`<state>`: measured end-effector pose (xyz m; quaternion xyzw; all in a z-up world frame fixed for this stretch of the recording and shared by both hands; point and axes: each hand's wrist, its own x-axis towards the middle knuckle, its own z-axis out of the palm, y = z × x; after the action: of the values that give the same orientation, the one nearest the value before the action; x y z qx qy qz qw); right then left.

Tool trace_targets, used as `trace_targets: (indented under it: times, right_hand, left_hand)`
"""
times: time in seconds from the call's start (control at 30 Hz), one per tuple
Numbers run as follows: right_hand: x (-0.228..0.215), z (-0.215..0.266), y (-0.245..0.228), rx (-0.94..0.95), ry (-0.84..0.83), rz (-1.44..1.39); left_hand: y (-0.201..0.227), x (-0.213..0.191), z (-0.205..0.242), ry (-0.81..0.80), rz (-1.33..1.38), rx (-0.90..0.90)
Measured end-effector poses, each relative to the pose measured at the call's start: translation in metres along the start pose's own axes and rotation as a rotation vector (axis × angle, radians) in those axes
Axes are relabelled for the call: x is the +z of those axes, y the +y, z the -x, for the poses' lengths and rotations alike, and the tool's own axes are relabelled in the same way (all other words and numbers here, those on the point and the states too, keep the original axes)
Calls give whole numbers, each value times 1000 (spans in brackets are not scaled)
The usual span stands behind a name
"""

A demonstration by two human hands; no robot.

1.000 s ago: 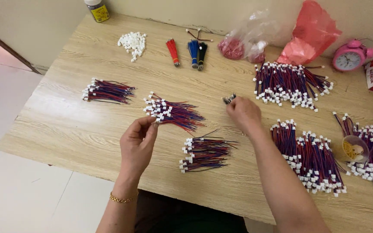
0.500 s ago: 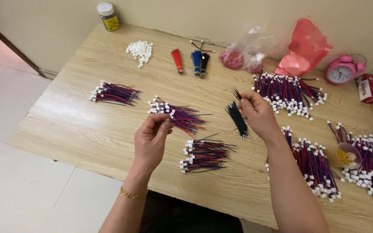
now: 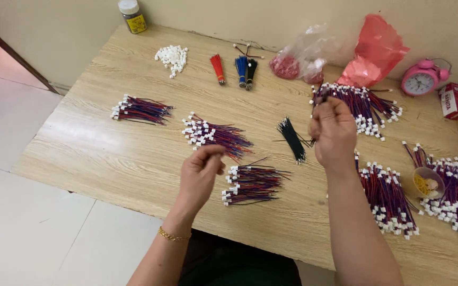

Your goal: The person assembles wire harnesses by inserting small white plastic connectors onto the ends of red and blue wires. They work at a wooden table, picking up wires and sliding the connectors into place by hand, then placing the finished bundles back on the table.

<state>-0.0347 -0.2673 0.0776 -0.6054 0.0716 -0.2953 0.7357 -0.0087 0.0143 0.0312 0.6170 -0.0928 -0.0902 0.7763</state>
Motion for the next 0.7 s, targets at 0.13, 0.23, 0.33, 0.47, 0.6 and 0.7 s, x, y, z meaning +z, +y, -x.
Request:
trace_targets:
  times: [0.13,0.23,0.33,0.47,0.6,0.7]
  right_hand:
    - [31,14,-42,-26,-74,-214]
    - [50,27,-52,-16,-145,-308]
    - [58,39,-50,17,-177,-345]
    - [57,45,-39,71,-214,-362]
    - [63,52,-32,110,-226,-322]
    - [62,59,-26,134,-209,-271]
  left_hand:
    - [-18,14,5,-76,-25,-97]
    - [-20,27,6,-121,102,-140]
    - [-15,28,7,-113,201,-153]
    - [-16,23,3,-40,350,-172]
    - [-4,25,3,-10,343,-148]
    - [-8,24,-2,-7,328,-117]
